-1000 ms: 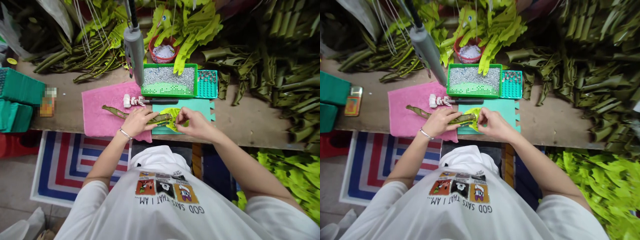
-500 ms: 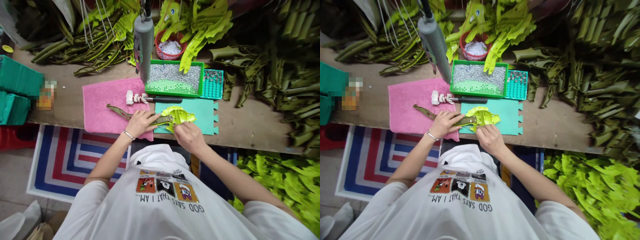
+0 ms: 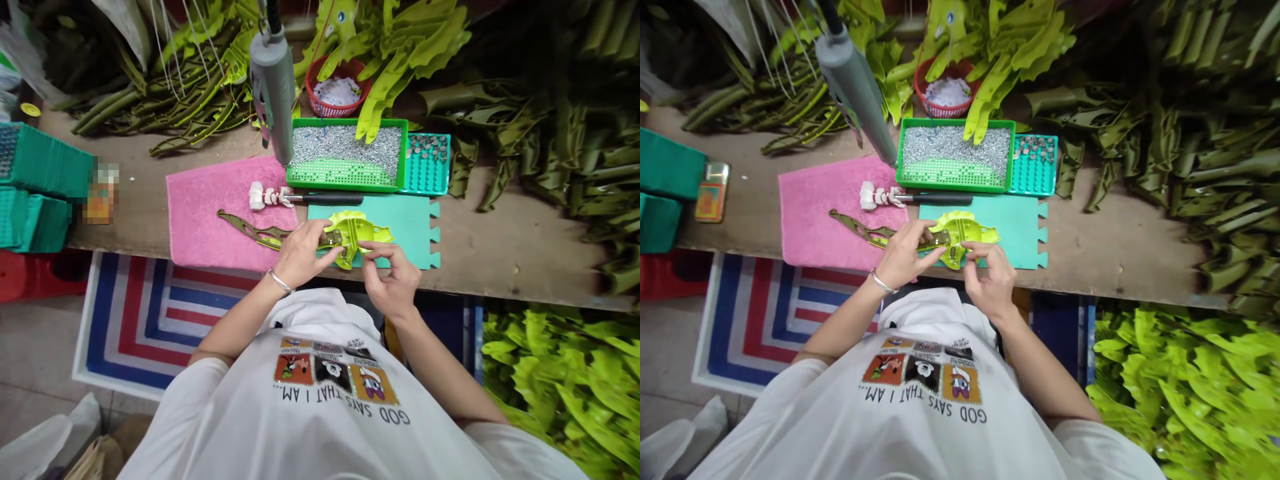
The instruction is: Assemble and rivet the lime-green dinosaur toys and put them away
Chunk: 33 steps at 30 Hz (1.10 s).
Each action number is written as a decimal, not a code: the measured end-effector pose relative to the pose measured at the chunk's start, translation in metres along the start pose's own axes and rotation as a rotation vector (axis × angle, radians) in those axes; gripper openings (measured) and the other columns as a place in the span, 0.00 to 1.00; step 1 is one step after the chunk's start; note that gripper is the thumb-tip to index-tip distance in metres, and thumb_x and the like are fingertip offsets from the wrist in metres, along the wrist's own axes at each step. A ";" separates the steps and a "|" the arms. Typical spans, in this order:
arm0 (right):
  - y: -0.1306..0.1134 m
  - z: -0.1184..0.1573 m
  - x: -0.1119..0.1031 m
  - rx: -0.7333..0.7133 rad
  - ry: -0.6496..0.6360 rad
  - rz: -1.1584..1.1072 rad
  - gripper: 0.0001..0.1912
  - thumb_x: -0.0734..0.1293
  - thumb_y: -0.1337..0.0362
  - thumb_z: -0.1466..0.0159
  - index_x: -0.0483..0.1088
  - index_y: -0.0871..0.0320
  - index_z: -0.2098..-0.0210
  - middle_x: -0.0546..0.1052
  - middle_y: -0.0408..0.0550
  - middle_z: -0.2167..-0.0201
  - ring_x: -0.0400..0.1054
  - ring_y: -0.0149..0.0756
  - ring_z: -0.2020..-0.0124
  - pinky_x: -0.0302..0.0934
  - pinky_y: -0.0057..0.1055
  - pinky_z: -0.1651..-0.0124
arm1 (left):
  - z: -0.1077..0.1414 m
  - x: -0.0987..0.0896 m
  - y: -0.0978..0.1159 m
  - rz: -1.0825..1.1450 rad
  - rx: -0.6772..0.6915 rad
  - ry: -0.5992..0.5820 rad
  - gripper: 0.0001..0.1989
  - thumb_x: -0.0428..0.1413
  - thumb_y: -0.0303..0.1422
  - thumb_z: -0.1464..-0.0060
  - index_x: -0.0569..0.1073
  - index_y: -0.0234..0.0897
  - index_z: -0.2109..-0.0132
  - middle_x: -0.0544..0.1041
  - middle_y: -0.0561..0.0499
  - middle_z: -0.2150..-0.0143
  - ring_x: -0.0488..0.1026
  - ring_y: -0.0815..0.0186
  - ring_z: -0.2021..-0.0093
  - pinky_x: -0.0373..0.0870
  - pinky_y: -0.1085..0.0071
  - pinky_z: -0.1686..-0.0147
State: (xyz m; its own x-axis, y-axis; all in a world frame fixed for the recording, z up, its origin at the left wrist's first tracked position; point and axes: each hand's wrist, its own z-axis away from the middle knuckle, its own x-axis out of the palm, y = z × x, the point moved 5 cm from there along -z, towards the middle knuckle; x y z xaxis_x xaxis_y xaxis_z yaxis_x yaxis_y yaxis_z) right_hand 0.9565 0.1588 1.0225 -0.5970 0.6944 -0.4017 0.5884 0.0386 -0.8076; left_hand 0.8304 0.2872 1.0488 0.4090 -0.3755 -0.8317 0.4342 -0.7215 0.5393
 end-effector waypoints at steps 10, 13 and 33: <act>-0.003 0.010 0.042 0.209 -0.042 0.035 0.23 0.69 0.59 0.43 0.63 0.55 0.50 0.75 0.57 0.54 0.69 0.49 0.55 0.64 0.50 0.53 | -0.010 0.005 0.019 0.128 -0.161 -0.095 0.02 0.59 0.27 0.44 0.74 0.36 0.66 0.80 0.53 0.70 0.76 0.69 0.71 0.69 0.75 0.69; -0.005 0.010 0.053 0.214 -0.069 0.058 0.24 0.67 0.59 0.42 0.61 0.55 0.47 0.74 0.57 0.53 0.69 0.50 0.55 0.62 0.49 0.54 | -0.010 0.007 0.028 0.167 -0.159 -0.129 0.01 0.60 0.28 0.44 0.75 0.37 0.65 0.82 0.52 0.67 0.78 0.69 0.69 0.71 0.74 0.66; 0.004 -0.001 0.029 0.069 -0.278 0.036 0.19 0.68 0.64 0.38 0.64 0.52 0.48 0.81 0.48 0.58 0.74 0.44 0.60 0.57 0.46 0.50 | -0.001 0.014 -0.010 0.015 0.262 -0.069 0.13 0.52 0.38 0.34 0.79 0.37 0.57 0.81 0.47 0.63 0.76 0.65 0.60 0.71 0.68 0.57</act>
State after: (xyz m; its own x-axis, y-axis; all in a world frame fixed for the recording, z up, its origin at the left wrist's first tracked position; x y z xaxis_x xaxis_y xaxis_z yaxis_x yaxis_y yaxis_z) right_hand 0.9416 0.1798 1.0082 -0.7085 0.4706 -0.5259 0.5793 -0.0379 -0.8142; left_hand 0.8326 0.2901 1.0317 0.3542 -0.4201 -0.8355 0.2022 -0.8379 0.5070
